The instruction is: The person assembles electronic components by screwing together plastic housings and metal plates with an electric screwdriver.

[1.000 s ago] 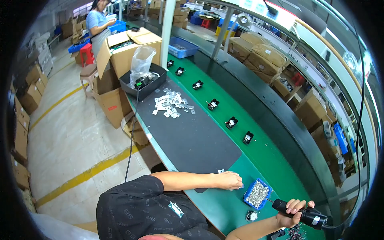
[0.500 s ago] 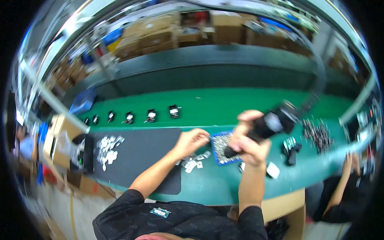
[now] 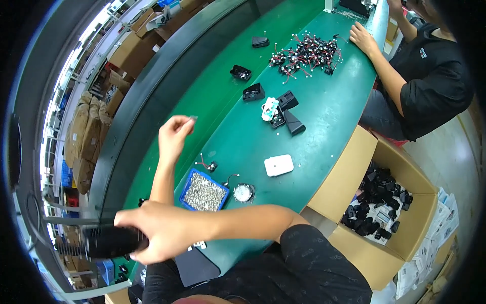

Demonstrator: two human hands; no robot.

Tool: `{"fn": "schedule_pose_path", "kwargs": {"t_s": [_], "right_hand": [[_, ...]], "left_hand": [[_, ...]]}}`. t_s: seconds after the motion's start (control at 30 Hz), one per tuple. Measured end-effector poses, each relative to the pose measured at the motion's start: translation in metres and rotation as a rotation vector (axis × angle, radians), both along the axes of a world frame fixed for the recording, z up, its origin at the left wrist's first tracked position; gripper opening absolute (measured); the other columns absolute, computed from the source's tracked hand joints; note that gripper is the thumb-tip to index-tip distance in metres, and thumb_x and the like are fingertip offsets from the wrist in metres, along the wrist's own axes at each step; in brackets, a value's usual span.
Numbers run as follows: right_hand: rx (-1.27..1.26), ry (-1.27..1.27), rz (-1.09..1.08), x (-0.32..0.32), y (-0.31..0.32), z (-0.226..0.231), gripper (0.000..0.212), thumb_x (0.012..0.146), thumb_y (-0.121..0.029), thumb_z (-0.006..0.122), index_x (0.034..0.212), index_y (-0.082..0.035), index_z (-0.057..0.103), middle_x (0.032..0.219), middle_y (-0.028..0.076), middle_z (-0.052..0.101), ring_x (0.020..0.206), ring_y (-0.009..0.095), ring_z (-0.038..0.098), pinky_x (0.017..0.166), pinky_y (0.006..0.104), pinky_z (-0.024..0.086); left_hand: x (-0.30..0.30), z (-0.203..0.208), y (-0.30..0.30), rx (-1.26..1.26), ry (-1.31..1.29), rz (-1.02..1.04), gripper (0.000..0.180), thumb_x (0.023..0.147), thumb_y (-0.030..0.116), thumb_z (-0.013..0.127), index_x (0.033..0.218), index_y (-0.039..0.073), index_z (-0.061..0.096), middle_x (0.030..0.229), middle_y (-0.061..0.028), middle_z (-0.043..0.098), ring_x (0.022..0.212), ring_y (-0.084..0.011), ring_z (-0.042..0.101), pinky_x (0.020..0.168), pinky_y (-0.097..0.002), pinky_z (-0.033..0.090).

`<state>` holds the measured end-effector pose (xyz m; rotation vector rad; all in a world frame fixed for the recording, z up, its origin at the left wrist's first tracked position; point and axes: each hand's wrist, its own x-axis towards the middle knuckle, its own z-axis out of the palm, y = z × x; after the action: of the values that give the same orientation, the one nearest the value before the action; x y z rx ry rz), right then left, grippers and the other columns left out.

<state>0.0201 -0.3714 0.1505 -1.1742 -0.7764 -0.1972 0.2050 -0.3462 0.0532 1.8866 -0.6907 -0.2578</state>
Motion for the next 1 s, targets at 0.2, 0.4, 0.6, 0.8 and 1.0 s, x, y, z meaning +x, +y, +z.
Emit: {"fn": "schedule_pose_path", "kwargs": {"t_s": [0.2,0.4,0.6,0.8,1.0], "right_hand": [[-0.209,-0.022,0.011,-0.005,-0.036,0.015,0.048,0.071,-0.02,0.073,0.11,-0.006,0.049,0.072,0.016,0.062,0.066,0.037,0.063,0.056,0.0426,0.047],[-0.128,0.057,-0.032,0.001,-0.053,0.01,0.041,0.066,-0.011,0.066,0.101,-0.001,0.047,0.071,0.021,0.061,0.07,0.042,0.062,0.062,0.0495,0.047],[-0.117,0.119,-0.032,0.001,-0.077,0.027,0.034,0.074,-0.018,0.066,0.104,-0.007,0.056,0.08,0.018,0.066,0.075,0.038,0.064,0.066,0.0462,0.049],[-0.182,0.13,-0.051,0.008,-0.078,0.025,0.03,0.077,-0.016,0.062,0.105,-0.008,0.056,0.081,0.017,0.066,0.073,0.036,0.065,0.064,0.0453,0.05],[-0.136,0.067,-0.044,0.007,-0.046,0.01,0.041,0.068,-0.011,0.066,0.102,-0.004,0.044,0.073,0.018,0.062,0.071,0.041,0.062,0.062,0.0489,0.047]], "left_hand": [[0.067,-0.021,-0.111,0.213,-0.149,-0.003,0.017,0.078,0.017,0.074,0.085,0.002,0.071,0.073,-0.0068,0.067,0.066,-0.0111,0.062,0.062,-0.0271,0.049],[0.095,-0.049,-0.18,0.3,-0.279,0.054,0.019,0.072,0.023,0.077,0.081,0.006,0.074,0.091,-0.013,0.069,0.086,-0.0239,0.066,0.078,-0.0358,0.05],[0.106,-0.071,-0.191,0.369,-0.367,0.08,0.018,0.071,0.024,0.078,0.08,0.009,0.075,0.106,-0.0155,0.067,0.101,-0.0293,0.063,0.089,-0.0392,0.048],[0.097,-0.066,-0.205,0.484,-0.115,0.139,0.019,0.07,0.024,0.078,0.081,0.008,0.075,0.086,-0.014,0.07,0.086,-0.0266,0.067,0.08,-0.0383,0.051],[0.11,-0.067,-0.192,0.379,-0.276,0.198,0.034,0.07,0.022,0.076,0.099,0.005,0.069,0.1,-0.0188,0.068,0.097,-0.0328,0.065,0.086,-0.0406,0.05]]}}
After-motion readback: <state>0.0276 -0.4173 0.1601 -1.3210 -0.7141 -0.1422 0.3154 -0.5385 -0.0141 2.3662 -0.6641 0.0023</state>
